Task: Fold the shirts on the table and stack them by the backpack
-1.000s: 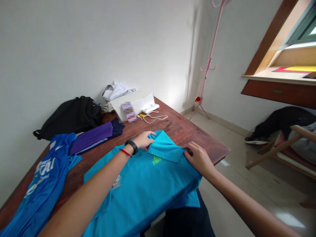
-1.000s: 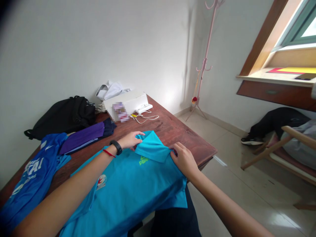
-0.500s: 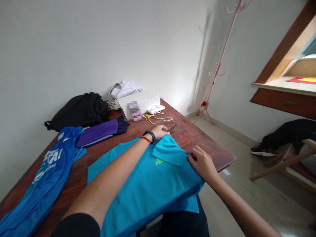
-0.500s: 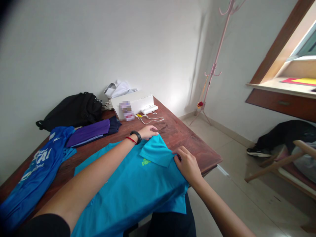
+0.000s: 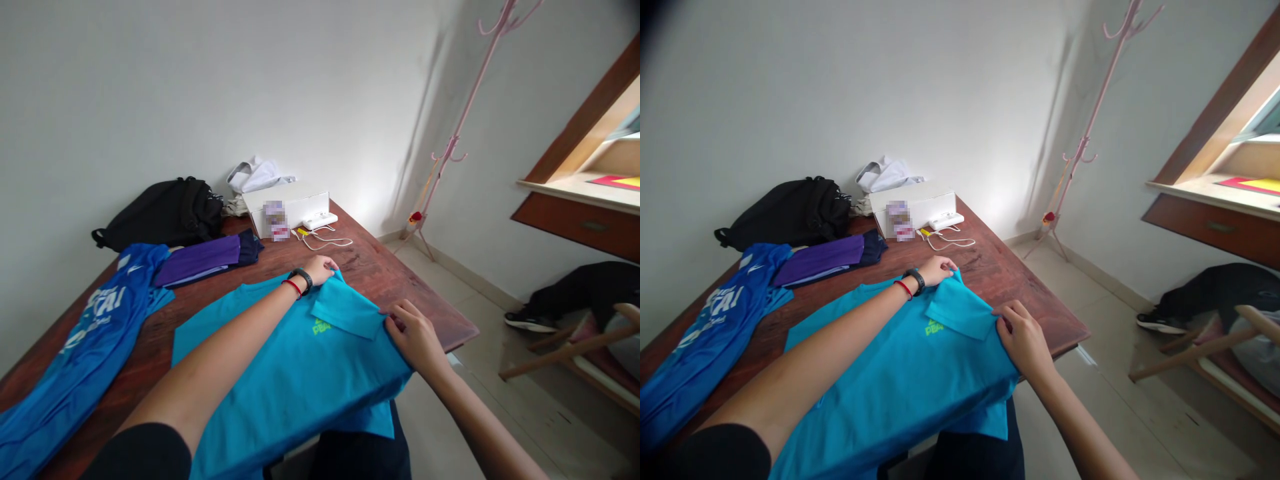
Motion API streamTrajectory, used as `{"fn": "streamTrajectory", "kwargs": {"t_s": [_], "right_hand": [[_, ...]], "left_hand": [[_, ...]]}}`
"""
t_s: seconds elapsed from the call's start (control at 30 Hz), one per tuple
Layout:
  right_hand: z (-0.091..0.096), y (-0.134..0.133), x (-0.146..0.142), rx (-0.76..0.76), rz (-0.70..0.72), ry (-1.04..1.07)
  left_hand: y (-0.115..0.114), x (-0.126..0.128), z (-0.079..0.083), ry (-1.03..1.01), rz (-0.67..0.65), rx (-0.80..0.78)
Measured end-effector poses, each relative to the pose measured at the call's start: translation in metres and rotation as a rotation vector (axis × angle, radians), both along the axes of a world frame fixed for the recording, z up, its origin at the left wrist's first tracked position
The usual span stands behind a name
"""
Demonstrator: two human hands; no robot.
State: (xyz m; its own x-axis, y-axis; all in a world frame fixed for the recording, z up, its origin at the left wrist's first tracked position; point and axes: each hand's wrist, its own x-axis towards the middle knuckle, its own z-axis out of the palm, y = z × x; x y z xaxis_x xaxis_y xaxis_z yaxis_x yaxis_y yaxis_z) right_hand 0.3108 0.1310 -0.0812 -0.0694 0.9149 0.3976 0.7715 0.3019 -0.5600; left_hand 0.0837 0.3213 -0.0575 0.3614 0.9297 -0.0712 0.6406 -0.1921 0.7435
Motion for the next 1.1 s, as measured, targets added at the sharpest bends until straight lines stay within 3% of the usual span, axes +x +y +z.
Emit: {"fn": "streamTrajectory", "kwargs": {"t_s": [0.43, 0.73, 0.93, 1.1], "right_hand": [[-0.002, -0.004, 0.001, 0.028, 0.045, -0.050], [-0.013, 0.000, 0.003, 0.037, -0.008, -0.073], [-0.012, -0.001, 0.004, 0.041, 0.003, -0.086], [-0.013, -0.001, 0.003, 0.039, 0.002, -0.074]], "left_hand": [[0.000, 0.009, -0.002, -0.148, -0.080, -0.137], [0.006, 0.017, -0.010, -0.186, 0.019, -0.156], [-0.012, 0.006, 0.005, -0.128, 0.035, -0.172], [-0.035, -0.017, 0.024, -0.047, -0.114, -0.227]]}}
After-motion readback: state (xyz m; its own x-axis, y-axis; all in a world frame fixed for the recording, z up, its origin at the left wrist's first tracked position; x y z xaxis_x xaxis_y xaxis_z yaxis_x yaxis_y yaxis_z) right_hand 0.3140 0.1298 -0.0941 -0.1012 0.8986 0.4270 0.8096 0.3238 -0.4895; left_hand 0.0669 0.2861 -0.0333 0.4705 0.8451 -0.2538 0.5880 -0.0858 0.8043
